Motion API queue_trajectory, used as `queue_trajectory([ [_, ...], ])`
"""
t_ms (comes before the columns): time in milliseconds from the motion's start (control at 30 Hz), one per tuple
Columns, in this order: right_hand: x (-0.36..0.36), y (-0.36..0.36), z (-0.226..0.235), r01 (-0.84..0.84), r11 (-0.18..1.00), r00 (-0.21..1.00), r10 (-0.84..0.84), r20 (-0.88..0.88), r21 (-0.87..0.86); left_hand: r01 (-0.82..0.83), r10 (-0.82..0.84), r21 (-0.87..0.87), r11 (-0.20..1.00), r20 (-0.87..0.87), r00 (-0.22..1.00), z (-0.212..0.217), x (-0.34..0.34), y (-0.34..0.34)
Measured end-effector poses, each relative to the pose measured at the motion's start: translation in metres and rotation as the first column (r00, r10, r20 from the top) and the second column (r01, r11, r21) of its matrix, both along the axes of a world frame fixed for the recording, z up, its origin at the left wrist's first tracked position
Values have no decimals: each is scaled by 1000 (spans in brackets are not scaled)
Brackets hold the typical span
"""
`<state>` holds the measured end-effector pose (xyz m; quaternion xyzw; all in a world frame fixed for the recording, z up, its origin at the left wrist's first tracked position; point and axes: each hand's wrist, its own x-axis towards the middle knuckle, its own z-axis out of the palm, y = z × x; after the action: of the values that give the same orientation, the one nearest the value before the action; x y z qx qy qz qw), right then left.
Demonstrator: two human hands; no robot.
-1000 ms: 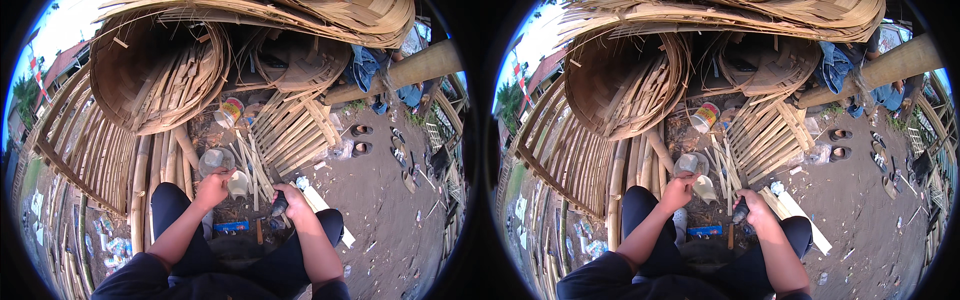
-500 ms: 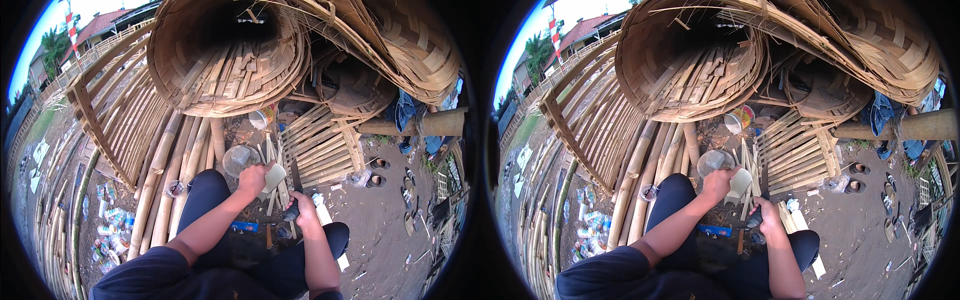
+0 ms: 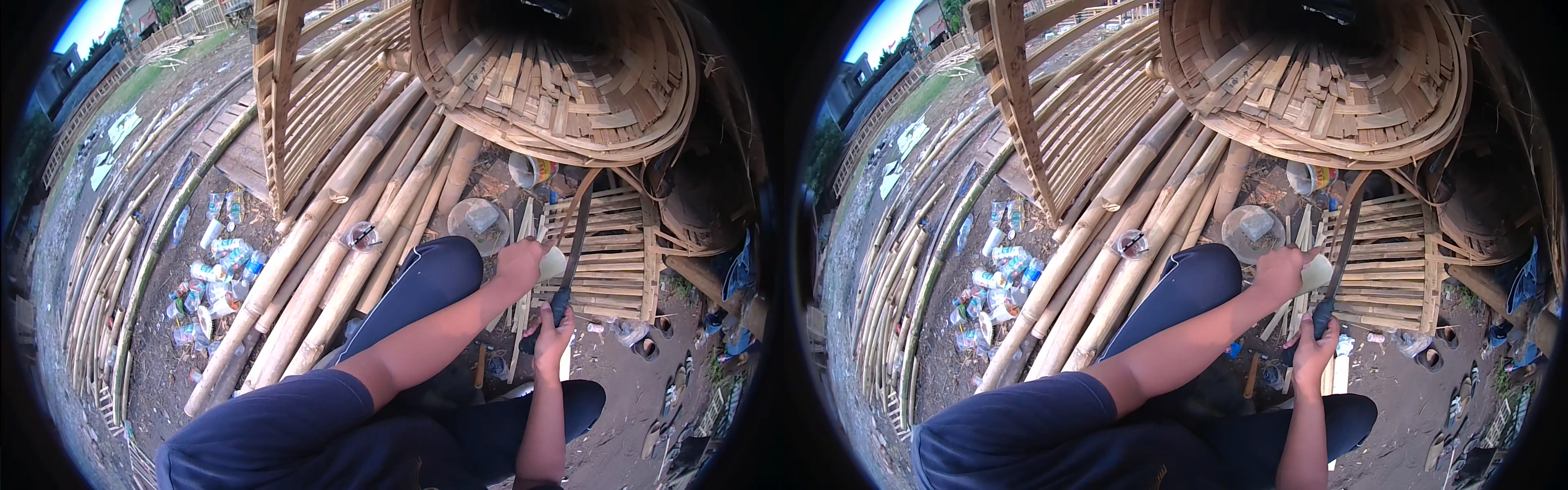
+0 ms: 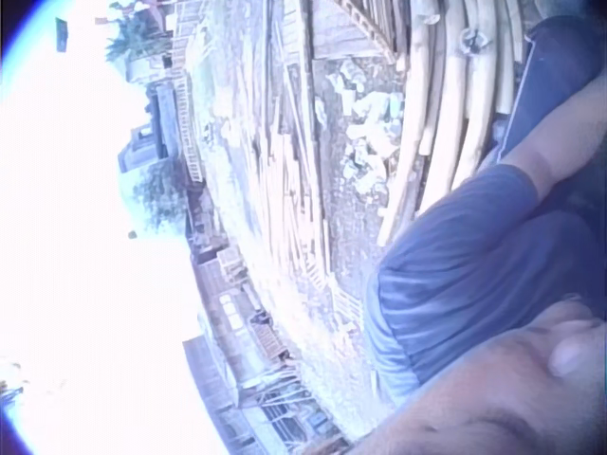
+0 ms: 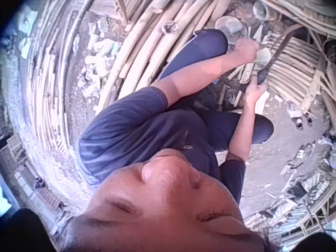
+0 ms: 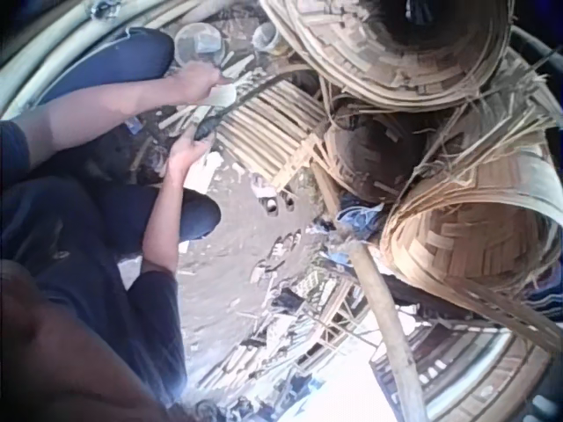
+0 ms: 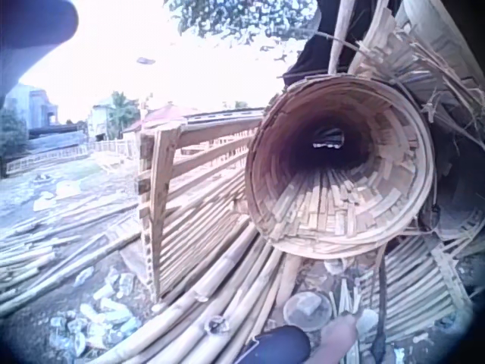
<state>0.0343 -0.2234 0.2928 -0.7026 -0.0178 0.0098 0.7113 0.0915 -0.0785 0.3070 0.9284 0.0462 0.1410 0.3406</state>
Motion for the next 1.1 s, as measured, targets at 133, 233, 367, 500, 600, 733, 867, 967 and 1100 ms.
queue_trajectory([
  [133,1,11,-8,20,998,1000,-21,-19,-65,-36,36,-15,999,-39,999,-5,2,6],
  [233,6,5,-19,-12,996,1000,14,14,-93,-32,30,-19,999,-96,995,-10,7,7],
  [367,12,10,-24,4,982,999,4,45,-188,6,-12,-43,999,-126,992,-3,5,13],
  [500,20,11,-27,-22,988,999,28,38,-152,-4,0,-50,999,-75,997,-2,1,15],
  [600,30,6,-41,-44,987,996,54,65,-154,39,-41,-23,999,-103,994,-3,1,19],
  [733,32,14,-41,-103,976,992,114,46,-194,49,-54,-33,998,-133,990,-7,1,27],
  [867,34,22,-41,-96,973,995,99,8,-209,68,-67,11,998,-56,996,3,-14,36],
  [967,30,32,-39,-120,967,992,110,-58,-226,98,-95,13,995,-142,985,9,-23,46],
  [1100,26,38,-27,-146,978,981,125,-147,-147,116,-115,16,993,-73,991,5,-18,49],
])
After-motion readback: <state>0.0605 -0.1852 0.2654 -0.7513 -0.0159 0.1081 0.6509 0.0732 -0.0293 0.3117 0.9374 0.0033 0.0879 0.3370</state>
